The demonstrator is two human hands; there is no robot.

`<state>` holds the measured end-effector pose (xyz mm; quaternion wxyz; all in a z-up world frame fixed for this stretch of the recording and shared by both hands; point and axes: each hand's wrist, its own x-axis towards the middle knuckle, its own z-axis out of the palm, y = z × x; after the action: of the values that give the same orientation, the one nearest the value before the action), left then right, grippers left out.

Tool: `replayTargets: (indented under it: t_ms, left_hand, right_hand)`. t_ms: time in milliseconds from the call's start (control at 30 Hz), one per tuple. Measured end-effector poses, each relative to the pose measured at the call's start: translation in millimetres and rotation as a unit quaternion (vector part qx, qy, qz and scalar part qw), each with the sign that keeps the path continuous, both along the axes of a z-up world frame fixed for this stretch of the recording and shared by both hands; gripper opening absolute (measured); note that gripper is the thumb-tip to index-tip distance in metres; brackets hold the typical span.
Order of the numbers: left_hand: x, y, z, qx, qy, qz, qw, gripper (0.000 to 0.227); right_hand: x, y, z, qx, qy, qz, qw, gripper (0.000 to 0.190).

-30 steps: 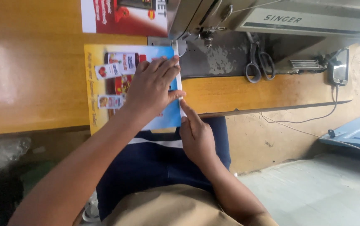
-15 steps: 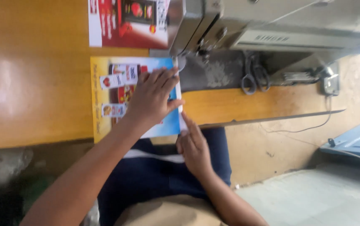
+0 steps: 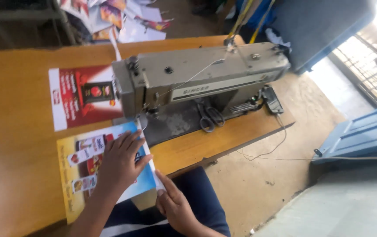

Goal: The person uses a Singer sewing machine to stitch a white fabric strip along the edge of several printed paper sheets. They feed each sheet under the presser foot one at a time, guiding the paper and strip through the machine, then remove the stitched sheet and place it aside. The process repeats with different printed sheets throughout the clip.

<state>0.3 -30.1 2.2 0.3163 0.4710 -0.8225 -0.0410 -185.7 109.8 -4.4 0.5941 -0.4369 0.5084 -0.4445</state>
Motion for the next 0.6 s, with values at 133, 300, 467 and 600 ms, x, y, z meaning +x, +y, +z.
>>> replayTargets:
  t_ms: [133,300,467,600]
  left_hand:
    - [1.5,-0.8,-0.7,0.063,-0.024,0.006,0.998,0.051]
    - [0.8,-5.3,0.8,0.103,-0.024,-0.001,0.994,0.054]
    - [3.3,-2.7,2.1,0.110,-0.009,-0.002,0.994,0.054]
    - [2.1,-8.1,-1.0,0.124,-0.022,-0.004,0.992,0.058]
  right_hand:
    - [0.3,-8.2,40.5,0.163,-0.007,0.009,0.987,0.056]
    - [-3.2,-14.6,51.5,0.200,-0.007,0.023,0.980,0.057]
    - [-1.2,-8.0,20.2,0.160,-0.068,0.008,0.985,0.057]
    - [-1.6,-13.0,41.1,0.189,-0.062,0.019,0.980,0.055]
